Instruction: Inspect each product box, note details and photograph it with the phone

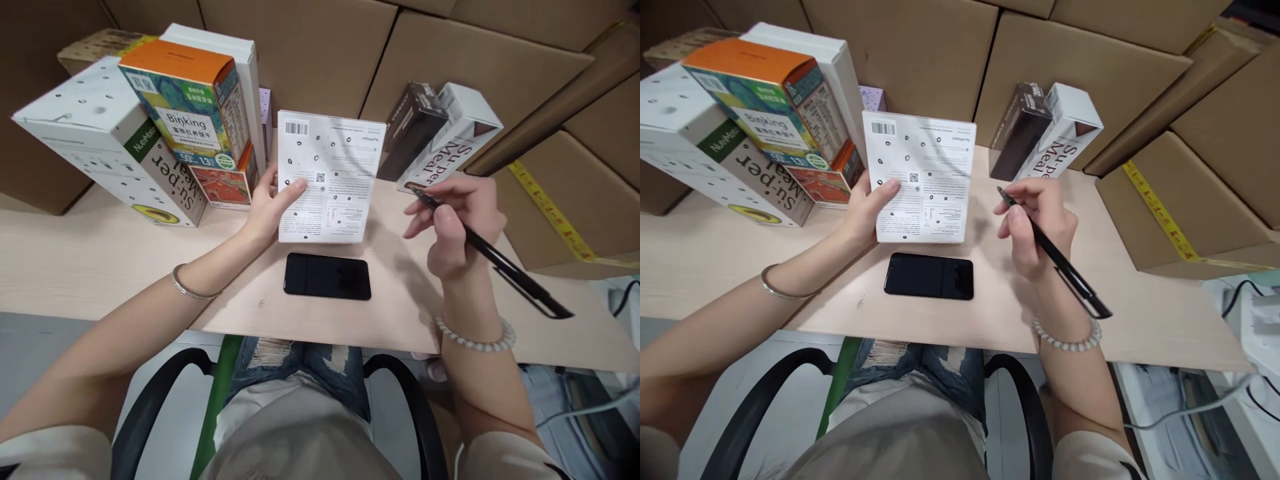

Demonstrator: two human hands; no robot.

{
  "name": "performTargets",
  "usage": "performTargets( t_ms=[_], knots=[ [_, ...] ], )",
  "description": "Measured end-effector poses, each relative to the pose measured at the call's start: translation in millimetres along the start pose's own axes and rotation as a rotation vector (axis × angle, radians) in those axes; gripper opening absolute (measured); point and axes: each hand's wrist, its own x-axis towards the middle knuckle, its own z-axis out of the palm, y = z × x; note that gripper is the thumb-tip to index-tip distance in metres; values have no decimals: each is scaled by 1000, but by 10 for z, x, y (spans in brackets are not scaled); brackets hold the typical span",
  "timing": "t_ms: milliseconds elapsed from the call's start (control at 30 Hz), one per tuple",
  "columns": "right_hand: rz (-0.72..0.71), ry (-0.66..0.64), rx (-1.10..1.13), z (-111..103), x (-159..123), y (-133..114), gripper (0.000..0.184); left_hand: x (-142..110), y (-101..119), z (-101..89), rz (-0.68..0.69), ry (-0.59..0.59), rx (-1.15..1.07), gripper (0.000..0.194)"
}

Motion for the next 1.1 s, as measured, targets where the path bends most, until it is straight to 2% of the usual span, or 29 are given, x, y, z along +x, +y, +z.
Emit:
performTargets(
  t_ms=[33,100,167,233,333,533,667,900,1100],
  knots=[
    [-18,69,100,71,-32,-33,28,-21,2,15,5,-14,18,79],
    [36,18,205,246,-78,-124,28,-59,4,45,33,-34,42,82],
    [69,-41,221,416,-94,-211,35,-89,5,72,63,-51,68,86],
    [70,-41,198,542,-87,-260,42,-115,11,94,80,-83,95,88],
    [95,-19,203,632,-68,-252,39,-144,36,124,91,-154,125,86],
    [72,-17,214,609,-80,-252,23,-167,95,168,94,-205,111,89],
    [146,-53,121,555,-96,-380,17,-177,105,170,98,-209,130,89],
    [131,-6,105,597,-82,-385,17,-192,112,192,85,-195,112,91],
    [79,-123,149,518,-25,-281,18,-197,108,211,87,-162,127,88]
  ],
)
